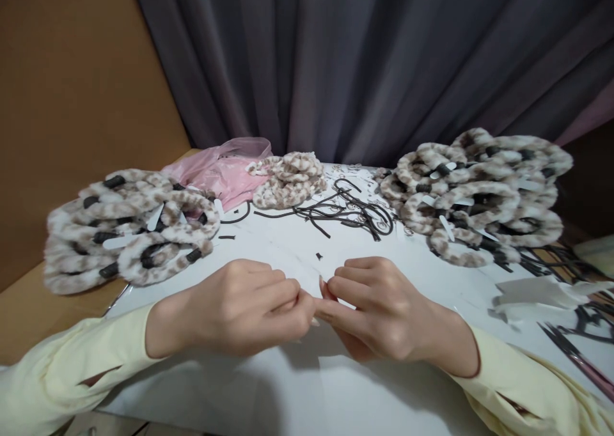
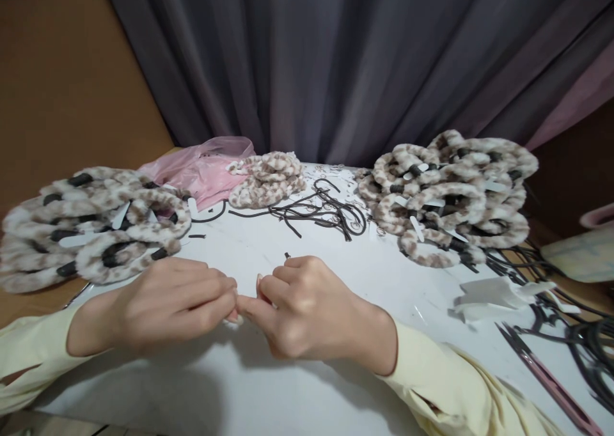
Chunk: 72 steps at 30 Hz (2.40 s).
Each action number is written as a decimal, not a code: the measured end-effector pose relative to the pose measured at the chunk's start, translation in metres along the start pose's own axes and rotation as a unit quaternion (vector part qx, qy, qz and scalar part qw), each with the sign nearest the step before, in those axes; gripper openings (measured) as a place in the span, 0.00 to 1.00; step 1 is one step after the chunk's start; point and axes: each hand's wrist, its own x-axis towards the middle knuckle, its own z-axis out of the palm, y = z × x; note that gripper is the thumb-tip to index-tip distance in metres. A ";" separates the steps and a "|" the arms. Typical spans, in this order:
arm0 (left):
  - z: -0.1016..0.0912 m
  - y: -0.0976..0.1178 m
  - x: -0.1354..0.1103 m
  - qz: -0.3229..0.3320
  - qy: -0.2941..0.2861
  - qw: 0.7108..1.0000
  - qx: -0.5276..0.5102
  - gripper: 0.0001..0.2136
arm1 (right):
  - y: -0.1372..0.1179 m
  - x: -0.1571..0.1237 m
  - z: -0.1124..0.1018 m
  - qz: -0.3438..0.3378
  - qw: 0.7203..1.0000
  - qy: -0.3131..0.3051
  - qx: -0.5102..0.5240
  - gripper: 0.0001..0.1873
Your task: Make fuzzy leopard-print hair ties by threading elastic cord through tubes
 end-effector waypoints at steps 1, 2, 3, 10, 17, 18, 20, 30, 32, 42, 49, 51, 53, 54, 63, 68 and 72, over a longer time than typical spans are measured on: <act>0.000 0.000 -0.001 -0.005 -0.010 1.000 0.009 0.07 | 0.000 0.000 0.000 0.001 1.000 -0.001 0.001 0.11; 0.001 -0.001 -0.001 -0.012 -0.020 1.000 0.015 0.07 | 0.000 0.000 0.000 0.001 1.000 -0.001 0.000 0.11; 0.001 -0.001 -0.002 -0.017 -0.025 0.999 0.016 0.07 | 0.000 0.000 0.000 0.002 1.000 0.001 0.000 0.11; 0.005 -0.003 -0.003 -0.083 -0.031 0.995 -0.036 0.12 | -0.003 0.001 0.000 -0.002 1.000 0.005 -0.009 0.12; 0.001 -0.003 -0.001 -0.105 -0.028 0.990 -0.095 0.13 | -0.002 -0.001 0.000 -0.007 1.000 0.019 0.002 0.12; -0.001 -0.003 -0.001 -0.098 -0.032 0.989 -0.103 0.13 | -0.003 -0.001 -0.001 -0.007 1.000 0.017 0.001 0.12; -0.006 -0.004 -0.003 -0.076 -0.049 0.989 -0.121 0.12 | -0.003 -0.001 -0.004 -0.013 1.000 0.014 -0.005 0.14; -0.016 -0.001 -0.004 -0.055 0.003 0.992 -0.114 0.13 | -0.004 0.000 -0.014 -0.087 0.990 0.042 -0.103 0.09; -0.015 -0.002 0.001 -0.018 0.037 0.991 -0.128 0.11 | -0.004 0.000 -0.013 -0.083 0.992 0.048 -0.088 0.08; -0.008 -0.001 0.000 0.023 0.043 0.998 -0.026 0.09 | -0.003 0.001 -0.012 -0.073 0.995 0.029 -0.067 0.12; -0.003 0.007 0.006 0.005 -0.017 0.998 0.058 0.05 | -0.005 0.001 -0.013 -0.066 0.996 0.008 -0.052 0.15; 0.000 0.010 0.006 -0.031 -0.005 0.999 0.030 0.07 | -0.006 0.001 -0.013 -0.063 0.997 0.009 -0.041 0.15; 0.002 0.012 0.006 -0.058 0.009 0.998 0.013 0.08 | -0.006 0.001 -0.012 -0.062 0.997 0.010 -0.035 0.15; 0.003 0.012 0.006 -0.064 0.015 0.998 0.007 0.09 | -0.006 0.001 -0.012 -0.063 0.997 0.012 -0.035 0.15; -0.009 0.004 -0.002 0.010 0.065 0.998 -0.014 0.11 | -0.007 0.003 -0.010 -0.074 0.994 0.032 -0.079 0.10; -0.008 -0.001 0.002 -0.003 0.055 0.994 -0.093 0.09 | -0.007 0.003 -0.012 -0.066 0.995 0.026 -0.076 0.10; -0.002 0.000 0.008 -0.081 0.091 0.979 -0.166 0.06 | -0.006 0.004 -0.015 -0.075 0.994 0.025 -0.080 0.10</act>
